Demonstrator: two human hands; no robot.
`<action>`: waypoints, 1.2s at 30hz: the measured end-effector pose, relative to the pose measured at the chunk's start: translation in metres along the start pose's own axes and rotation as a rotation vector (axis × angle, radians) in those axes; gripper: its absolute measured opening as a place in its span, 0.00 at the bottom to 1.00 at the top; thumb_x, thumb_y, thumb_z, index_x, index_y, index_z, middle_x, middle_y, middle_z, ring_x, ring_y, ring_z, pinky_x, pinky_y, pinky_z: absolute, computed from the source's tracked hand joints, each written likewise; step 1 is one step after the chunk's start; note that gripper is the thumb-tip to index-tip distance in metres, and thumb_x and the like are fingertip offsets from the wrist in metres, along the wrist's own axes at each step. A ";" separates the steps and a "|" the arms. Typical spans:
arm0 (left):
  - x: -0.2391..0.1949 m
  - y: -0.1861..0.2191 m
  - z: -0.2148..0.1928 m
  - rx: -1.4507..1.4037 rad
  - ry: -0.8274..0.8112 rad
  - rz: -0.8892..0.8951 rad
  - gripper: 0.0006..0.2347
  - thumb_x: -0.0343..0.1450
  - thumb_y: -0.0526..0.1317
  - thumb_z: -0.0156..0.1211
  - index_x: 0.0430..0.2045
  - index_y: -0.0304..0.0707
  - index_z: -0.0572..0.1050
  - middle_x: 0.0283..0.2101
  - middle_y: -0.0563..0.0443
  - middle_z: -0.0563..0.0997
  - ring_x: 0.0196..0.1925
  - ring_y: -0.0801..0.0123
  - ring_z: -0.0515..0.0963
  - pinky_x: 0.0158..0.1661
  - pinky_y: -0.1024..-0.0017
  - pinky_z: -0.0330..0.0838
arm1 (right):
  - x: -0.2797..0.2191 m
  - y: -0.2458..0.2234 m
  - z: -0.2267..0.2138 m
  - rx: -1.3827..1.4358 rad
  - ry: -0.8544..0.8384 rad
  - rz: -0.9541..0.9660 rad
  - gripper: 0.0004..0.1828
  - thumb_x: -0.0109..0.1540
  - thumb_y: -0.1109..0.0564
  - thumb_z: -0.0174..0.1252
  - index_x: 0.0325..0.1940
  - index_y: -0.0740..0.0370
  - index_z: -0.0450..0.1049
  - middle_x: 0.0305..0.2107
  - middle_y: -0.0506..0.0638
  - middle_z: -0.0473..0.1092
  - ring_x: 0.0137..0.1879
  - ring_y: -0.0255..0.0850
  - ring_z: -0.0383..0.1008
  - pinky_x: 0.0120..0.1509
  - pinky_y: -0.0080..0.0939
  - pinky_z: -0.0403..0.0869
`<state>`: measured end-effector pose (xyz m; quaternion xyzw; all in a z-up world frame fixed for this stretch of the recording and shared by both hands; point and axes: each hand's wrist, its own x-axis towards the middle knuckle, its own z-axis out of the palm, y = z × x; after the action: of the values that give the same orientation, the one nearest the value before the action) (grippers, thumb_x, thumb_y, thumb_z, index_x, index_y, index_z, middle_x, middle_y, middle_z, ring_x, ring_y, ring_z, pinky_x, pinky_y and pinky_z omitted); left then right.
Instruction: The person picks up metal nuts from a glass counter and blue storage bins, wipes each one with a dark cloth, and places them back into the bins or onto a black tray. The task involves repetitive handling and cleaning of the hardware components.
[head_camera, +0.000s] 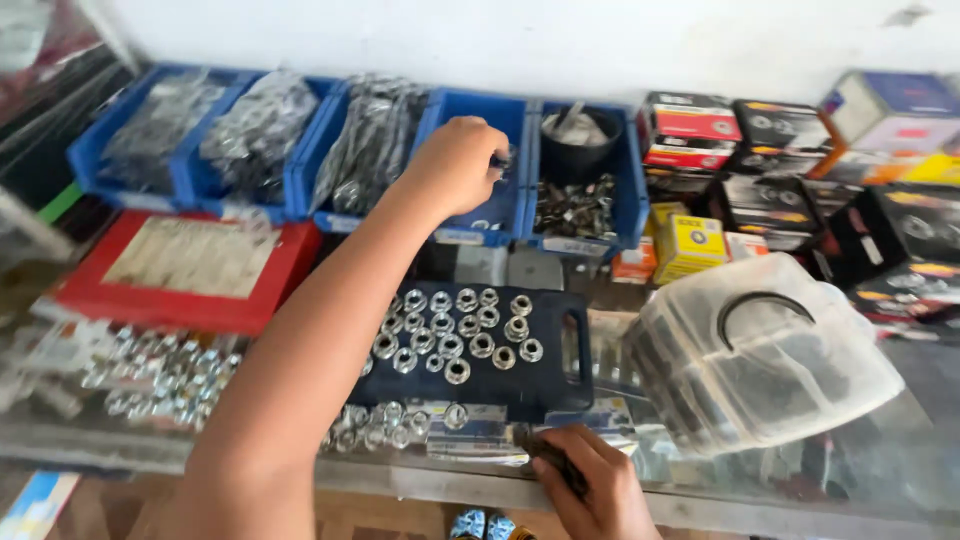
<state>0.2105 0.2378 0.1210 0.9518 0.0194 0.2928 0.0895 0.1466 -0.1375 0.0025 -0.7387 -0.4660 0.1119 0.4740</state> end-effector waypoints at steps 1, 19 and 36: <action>0.010 -0.007 0.011 0.047 -0.149 -0.092 0.08 0.66 0.33 0.67 0.37 0.38 0.82 0.42 0.38 0.80 0.45 0.46 0.79 0.44 0.54 0.75 | -0.001 -0.001 -0.001 0.000 -0.018 0.031 0.13 0.57 0.62 0.65 0.44 0.69 0.76 0.33 0.56 0.76 0.37 0.44 0.82 0.41 0.39 0.78; 0.071 -0.064 0.035 0.514 -0.565 -0.074 0.03 0.68 0.35 0.67 0.31 0.37 0.84 0.44 0.40 0.84 0.54 0.48 0.79 0.55 0.51 0.73 | 0.011 -0.019 -0.004 -0.009 0.076 0.259 0.12 0.56 0.61 0.66 0.42 0.67 0.78 0.27 0.54 0.76 0.29 0.41 0.74 0.32 0.40 0.71; 0.052 -0.112 0.159 0.653 -0.415 -0.125 0.12 0.67 0.41 0.70 0.44 0.51 0.85 0.50 0.42 0.83 0.58 0.41 0.74 0.58 0.46 0.60 | 0.003 -0.012 0.001 0.021 0.214 0.202 0.12 0.59 0.65 0.62 0.46 0.69 0.78 0.34 0.52 0.80 0.38 0.34 0.82 0.43 0.33 0.77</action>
<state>0.3449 0.3276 0.0005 0.9662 0.1509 0.0667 -0.1982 0.1408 -0.1331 0.0128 -0.7846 -0.3349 0.0845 0.5149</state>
